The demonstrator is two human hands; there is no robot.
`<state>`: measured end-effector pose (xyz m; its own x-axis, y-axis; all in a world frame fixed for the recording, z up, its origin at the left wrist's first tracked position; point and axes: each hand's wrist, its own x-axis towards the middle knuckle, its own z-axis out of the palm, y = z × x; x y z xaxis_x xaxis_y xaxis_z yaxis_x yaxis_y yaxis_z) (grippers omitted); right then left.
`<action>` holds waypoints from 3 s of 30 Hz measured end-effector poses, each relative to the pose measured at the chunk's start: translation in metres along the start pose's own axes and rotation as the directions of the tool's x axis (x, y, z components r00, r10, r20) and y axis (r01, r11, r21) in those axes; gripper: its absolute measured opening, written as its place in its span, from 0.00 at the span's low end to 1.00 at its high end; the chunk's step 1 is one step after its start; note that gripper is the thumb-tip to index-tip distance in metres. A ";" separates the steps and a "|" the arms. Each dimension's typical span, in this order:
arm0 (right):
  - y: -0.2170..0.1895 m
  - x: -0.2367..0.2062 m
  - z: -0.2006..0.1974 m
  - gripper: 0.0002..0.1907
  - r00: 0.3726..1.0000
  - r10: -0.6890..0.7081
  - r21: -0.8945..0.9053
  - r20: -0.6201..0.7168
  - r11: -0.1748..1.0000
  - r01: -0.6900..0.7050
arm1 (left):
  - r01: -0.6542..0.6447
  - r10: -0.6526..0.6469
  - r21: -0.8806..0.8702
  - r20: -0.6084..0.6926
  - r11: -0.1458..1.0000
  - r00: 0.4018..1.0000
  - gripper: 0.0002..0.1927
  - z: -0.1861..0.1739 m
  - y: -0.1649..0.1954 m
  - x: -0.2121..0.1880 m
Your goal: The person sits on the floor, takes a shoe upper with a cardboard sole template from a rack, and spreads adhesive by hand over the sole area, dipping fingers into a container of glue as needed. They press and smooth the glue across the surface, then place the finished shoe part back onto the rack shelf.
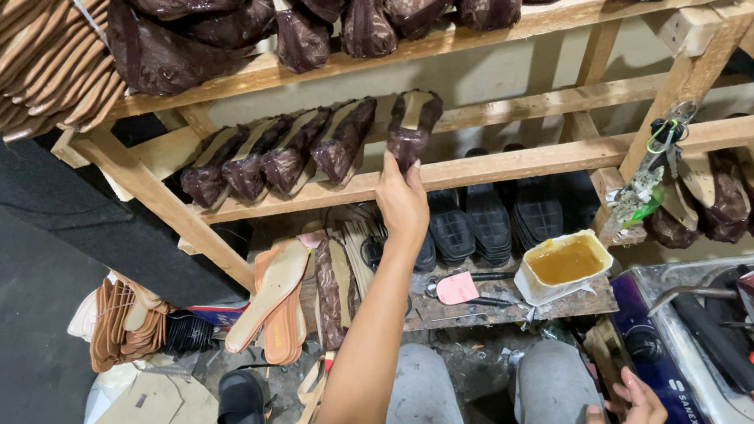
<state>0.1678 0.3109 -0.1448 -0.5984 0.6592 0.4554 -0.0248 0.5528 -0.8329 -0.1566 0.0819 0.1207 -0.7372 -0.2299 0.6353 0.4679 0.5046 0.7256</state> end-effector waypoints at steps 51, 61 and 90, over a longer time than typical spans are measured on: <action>-0.006 0.001 -0.001 0.41 0.999 0.052 0.019 0.007 0.998 -0.052 | -0.303 0.287 0.088 0.161 0.949 0.944 0.30 -0.020 -0.009 -0.025; 0.002 -0.002 0.003 0.41 0.998 -0.049 0.070 -0.045 0.996 0.052 | -0.019 -0.071 -0.245 -0.354 0.969 0.932 0.37 -0.045 -0.053 0.005; 0.030 0.004 0.009 0.40 0.987 -0.161 0.050 -0.007 0.986 0.161 | 0.022 -0.058 -0.116 -0.317 0.993 0.947 0.29 -0.030 -0.066 0.049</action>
<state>0.1574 0.3254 -0.1705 -0.5806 0.5655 0.5858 -0.1607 0.6257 -0.7633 -0.2089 0.0120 0.1119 -0.5702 -0.5108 0.6434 0.5055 0.3993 0.7649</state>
